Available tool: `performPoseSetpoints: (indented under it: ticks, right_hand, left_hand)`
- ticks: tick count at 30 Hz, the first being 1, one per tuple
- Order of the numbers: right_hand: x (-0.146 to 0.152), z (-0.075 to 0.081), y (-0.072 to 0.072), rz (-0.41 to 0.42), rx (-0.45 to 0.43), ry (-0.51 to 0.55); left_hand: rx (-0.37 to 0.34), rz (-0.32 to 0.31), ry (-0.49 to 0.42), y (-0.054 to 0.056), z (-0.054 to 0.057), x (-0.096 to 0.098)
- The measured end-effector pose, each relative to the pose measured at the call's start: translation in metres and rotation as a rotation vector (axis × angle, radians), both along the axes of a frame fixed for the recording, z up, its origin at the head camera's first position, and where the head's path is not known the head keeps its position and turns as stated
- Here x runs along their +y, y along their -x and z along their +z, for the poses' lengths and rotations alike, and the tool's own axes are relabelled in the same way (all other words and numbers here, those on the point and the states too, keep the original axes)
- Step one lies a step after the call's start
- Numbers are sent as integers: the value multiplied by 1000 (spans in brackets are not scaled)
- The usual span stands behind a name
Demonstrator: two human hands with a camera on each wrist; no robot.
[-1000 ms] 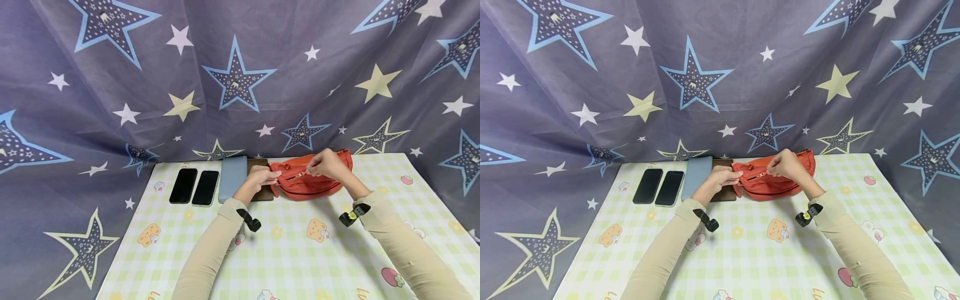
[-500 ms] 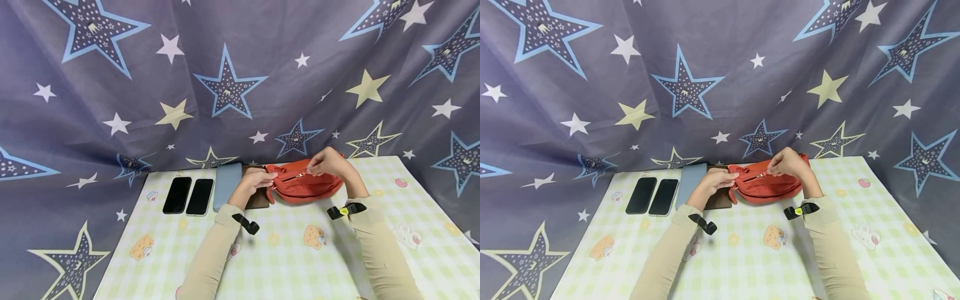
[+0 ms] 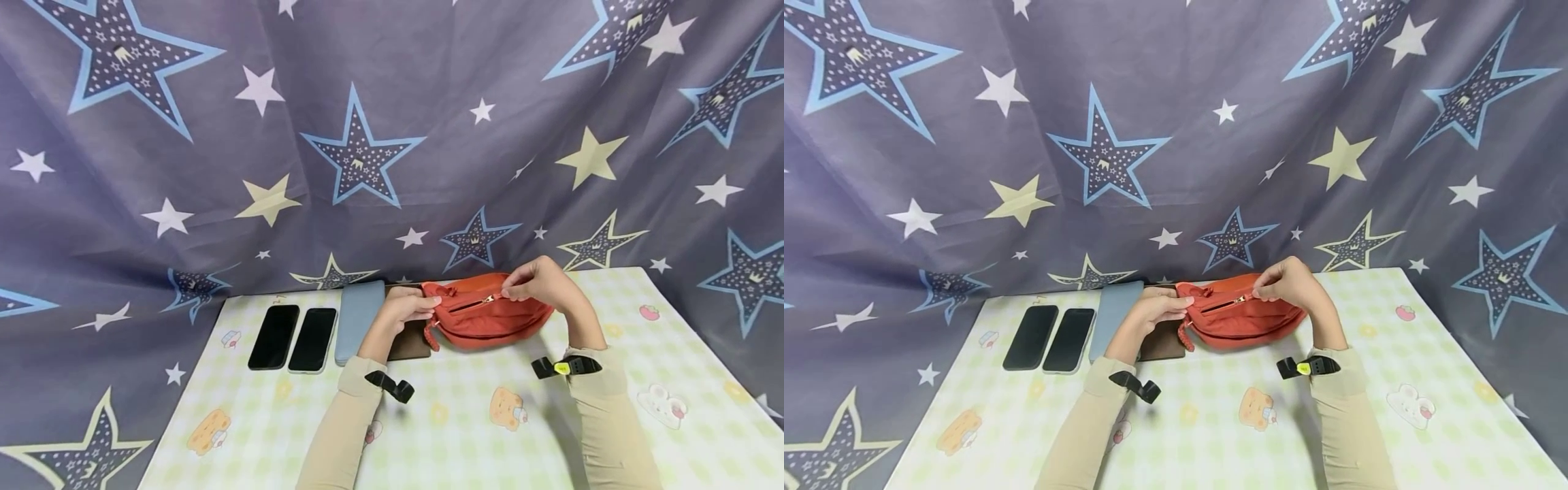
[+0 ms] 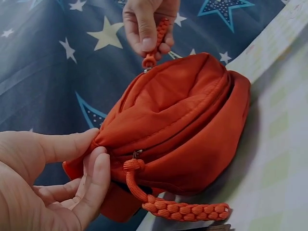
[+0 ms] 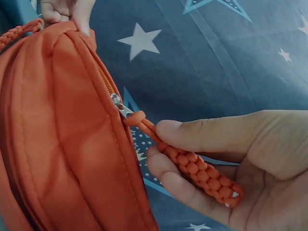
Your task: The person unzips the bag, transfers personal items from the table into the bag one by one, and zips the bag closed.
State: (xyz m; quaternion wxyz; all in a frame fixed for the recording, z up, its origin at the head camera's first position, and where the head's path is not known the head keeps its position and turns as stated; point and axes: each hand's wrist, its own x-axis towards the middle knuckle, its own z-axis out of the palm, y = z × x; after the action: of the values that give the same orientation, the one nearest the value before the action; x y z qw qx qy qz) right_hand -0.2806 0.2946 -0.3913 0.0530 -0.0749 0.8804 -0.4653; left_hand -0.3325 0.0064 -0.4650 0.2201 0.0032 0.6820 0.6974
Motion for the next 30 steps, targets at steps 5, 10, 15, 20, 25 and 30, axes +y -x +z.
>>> performPoseSetpoints:
  ticks: [5,10,15,20,25,30]
  right_hand:
    - [4,-3,-2,-14,22,25]
    - [9,-3,-5,-38,41,31]
    - [13,-5,-9,-82,36,29]
    - [14,-12,-13,-109,35,27]
    - [12,-10,-10,-136,88,4]
    - [18,-11,-6,-160,95,-7]
  left_hand:
    - [-2,-3,6,1,1,-1]
    - [6,-12,21,3,1,-1]
    - [28,-8,4,4,-2,-1]
    - [38,-16,-19,3,-11,1]
    - [82,10,-20,5,-14,2]
    - [92,8,-26,7,-10,3]
